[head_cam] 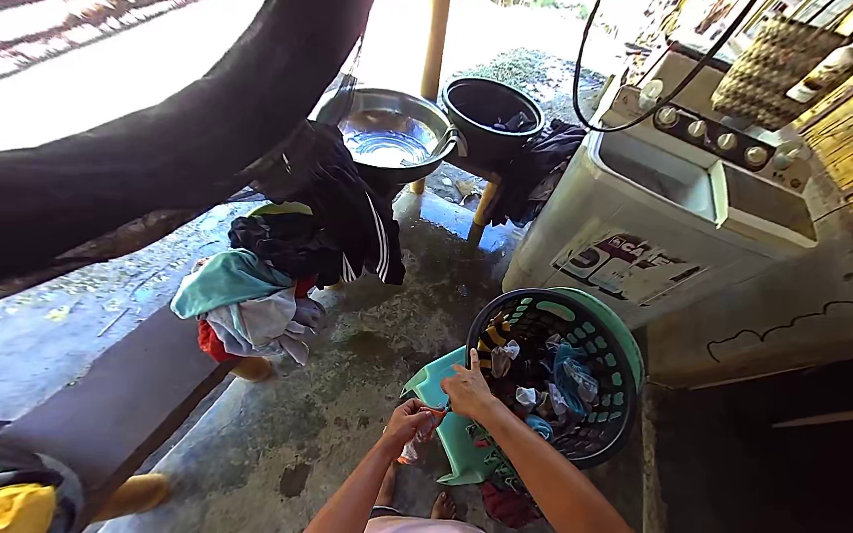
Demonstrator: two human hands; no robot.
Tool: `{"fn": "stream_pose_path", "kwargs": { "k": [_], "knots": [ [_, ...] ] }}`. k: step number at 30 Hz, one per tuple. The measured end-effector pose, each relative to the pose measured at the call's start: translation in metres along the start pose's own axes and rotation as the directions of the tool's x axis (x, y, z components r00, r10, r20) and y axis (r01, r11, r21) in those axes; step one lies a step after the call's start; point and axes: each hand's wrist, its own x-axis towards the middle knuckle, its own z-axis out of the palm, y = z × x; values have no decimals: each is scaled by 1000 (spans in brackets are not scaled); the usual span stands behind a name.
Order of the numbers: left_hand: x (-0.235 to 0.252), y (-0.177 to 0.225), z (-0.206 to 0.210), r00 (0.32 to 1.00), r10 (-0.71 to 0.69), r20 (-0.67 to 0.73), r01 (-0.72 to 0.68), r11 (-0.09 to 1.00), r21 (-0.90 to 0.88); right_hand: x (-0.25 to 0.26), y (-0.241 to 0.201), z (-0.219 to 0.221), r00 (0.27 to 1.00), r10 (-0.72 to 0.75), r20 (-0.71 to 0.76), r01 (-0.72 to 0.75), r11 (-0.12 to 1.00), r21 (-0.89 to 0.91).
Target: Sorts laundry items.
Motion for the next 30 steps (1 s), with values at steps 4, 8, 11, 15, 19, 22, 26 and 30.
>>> {"fn": "stream_pose_path", "kwargs": {
  "k": [4,8,11,15,19,22,26,30],
  "knots": [
    [9,-7,12,999,-25,-23,26,999,30,-2,3,4,998,-41,-37,43,997,60],
    [7,-8,22,998,-61,-7,61,998,-21,-2,6,6,998,-53,-47,57,995,88],
    [8,-11,24,998,-63,8,63,997,-34,-2,6,7,998,-52,-40,55,996,77],
    [8,-13,23,997,-68,40,67,997,24,-6,5,8,998,-45,-48,48,996,73],
    [0,-17,16,993,-89,72,78,986,146,-48,11,13,963,4,-269,93,933,346],
    [-4,-24,12,990,-124,73,108,975,195,-98,18,39,980,50,-190,71,811,580],
    [-10,-31,10,986,-144,80,124,969,215,-126,13,110,996,93,3,-69,716,695],
    [-15,-35,14,983,-163,88,141,967,214,-113,-13,155,882,396,-254,-63,634,771]
  ]
}}
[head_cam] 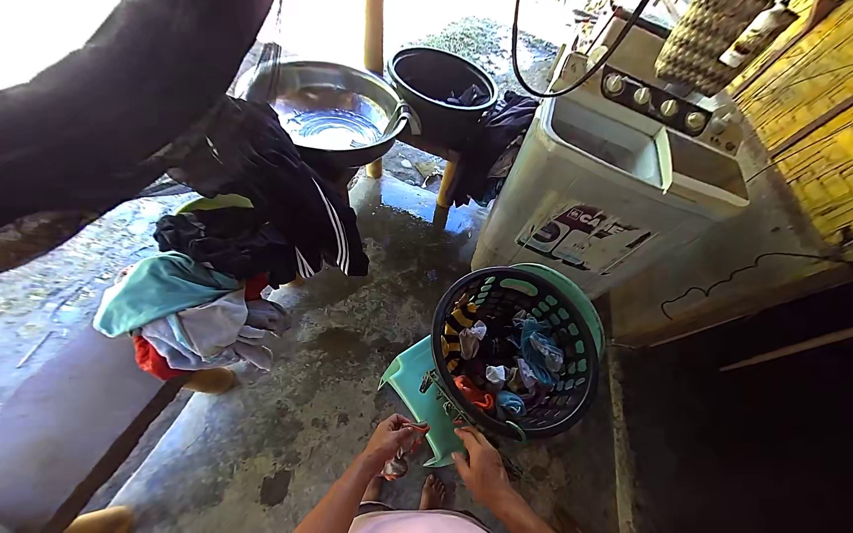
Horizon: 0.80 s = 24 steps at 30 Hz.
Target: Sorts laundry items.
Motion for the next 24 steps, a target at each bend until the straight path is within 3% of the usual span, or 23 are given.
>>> {"fn": "stream_pose_path", "kwargs": {
  "k": [2,4,5,7,9,11,14,17,24],
  "knots": [
    [-2,1,3,1000,3,1,-3,1000,17,5,-2,19,977,-114,-180,107,993,-46],
    [-5,1,4,1000,13,1,-13,1000,22,15,-10,30,949,-200,-244,165,974,-153],
    [-6,-1,4,1000,12,2,-12,1000,21,21,-15,32,956,-184,-229,137,968,-208],
    [-8,-2,4,1000,5,0,-5,1000,20,32,-32,26,995,-19,-97,-15,942,-335],
    [-11,-1,3,1000,1,-4,-1,1000,16,44,-49,20,989,143,25,-116,883,-455],
    [-13,-2,1,1000,4,-7,-4,1000,7,52,-57,19,978,202,54,-147,848,-510],
    [-14,-5,0,1000,6,-8,-6,1000,-18,60,-58,17,975,220,14,-179,828,-531],
    [-16,-5,0,1000,6,-14,-6,1000,-22,64,-44,22,985,141,-95,-170,830,-531],
    [-14,-6,5,1000,-3,12,4,999,-44,59,-38,21,990,102,-95,-137,841,-524]
  ]
}}
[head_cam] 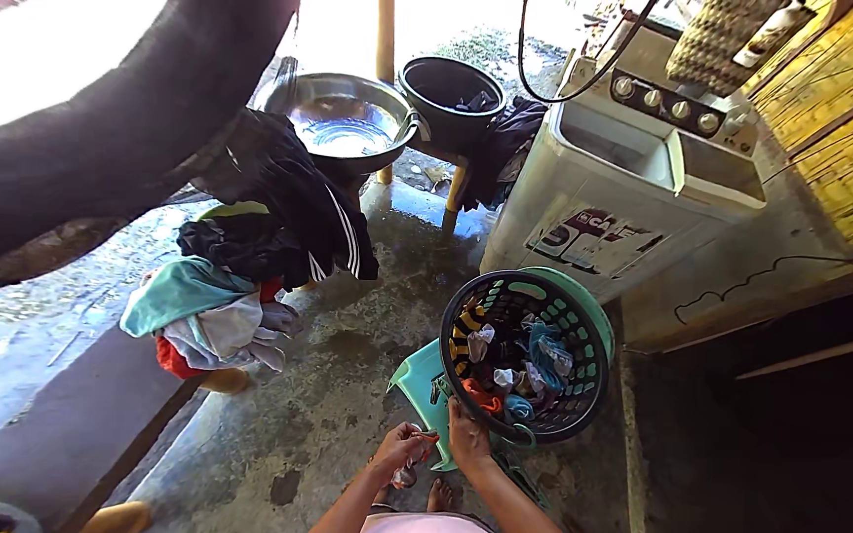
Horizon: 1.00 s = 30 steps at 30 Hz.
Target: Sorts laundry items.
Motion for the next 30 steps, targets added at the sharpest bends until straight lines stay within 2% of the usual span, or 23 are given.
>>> {"fn": "stream_pose_path", "kwargs": {
  "k": [6,12,15,19,23,30],
  "knots": [
    [2,-1,1,1000,0,8,0,1000,-12,-2,-7,-4,978,133,160,-127,991,-48],
    [2,-3,2,1000,5,12,-5,1000,-7,-4,4,8,956,231,182,-232,973,-14],
    [3,-5,3,1000,1,20,-1,1000,-7,-3,7,11,964,217,154,-227,973,50],
    [4,-5,4,1000,-8,24,8,1000,5,-2,12,9,972,141,190,-179,964,198],
    [4,-7,4,1000,-12,22,11,1000,27,-3,16,9,985,101,139,-138,944,299],
    [4,-5,5,1000,-12,15,12,1000,29,-3,17,9,992,101,80,-123,923,364]
  ]
}}
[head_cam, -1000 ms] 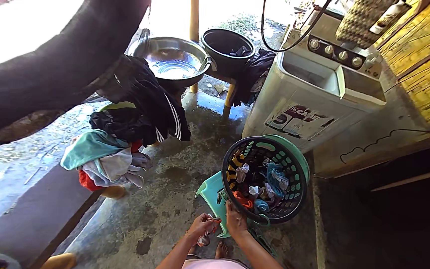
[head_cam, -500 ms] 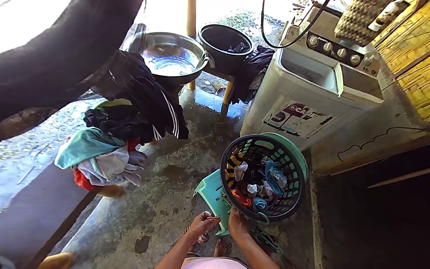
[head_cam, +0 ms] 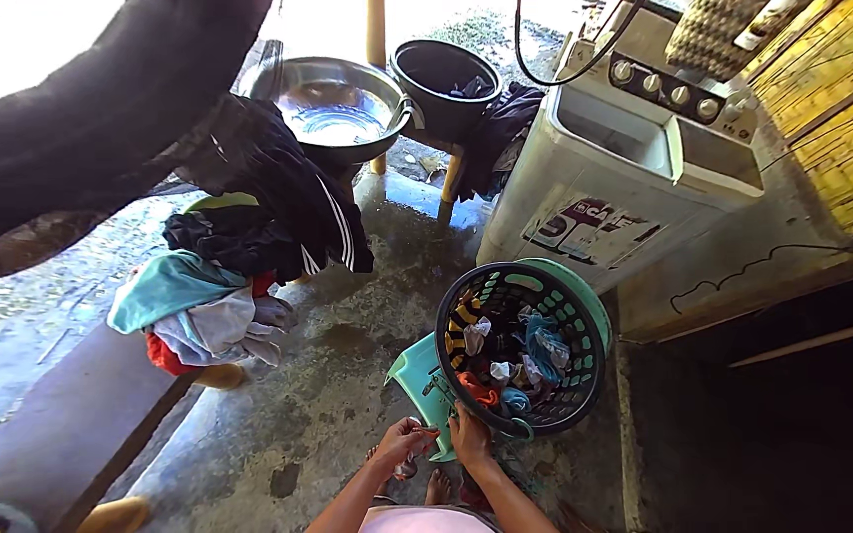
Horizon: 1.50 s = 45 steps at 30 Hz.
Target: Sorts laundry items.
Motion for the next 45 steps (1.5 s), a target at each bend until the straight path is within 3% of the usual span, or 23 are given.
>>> {"fn": "stream_pose_path", "kwargs": {
  "k": [11,28,45],
  "knots": [
    [3,3,1,1000,-1,14,1,1000,10,-3,-1,-4,1000,-3,16,2,997,73],
    [10,3,19,982,-61,177,57,998,29,-1,7,7,999,-17,-35,32,861,507],
    [10,0,19,928,-67,366,128,981,-146,-5,1,6,998,-8,-57,39,822,568]
  ]
}}
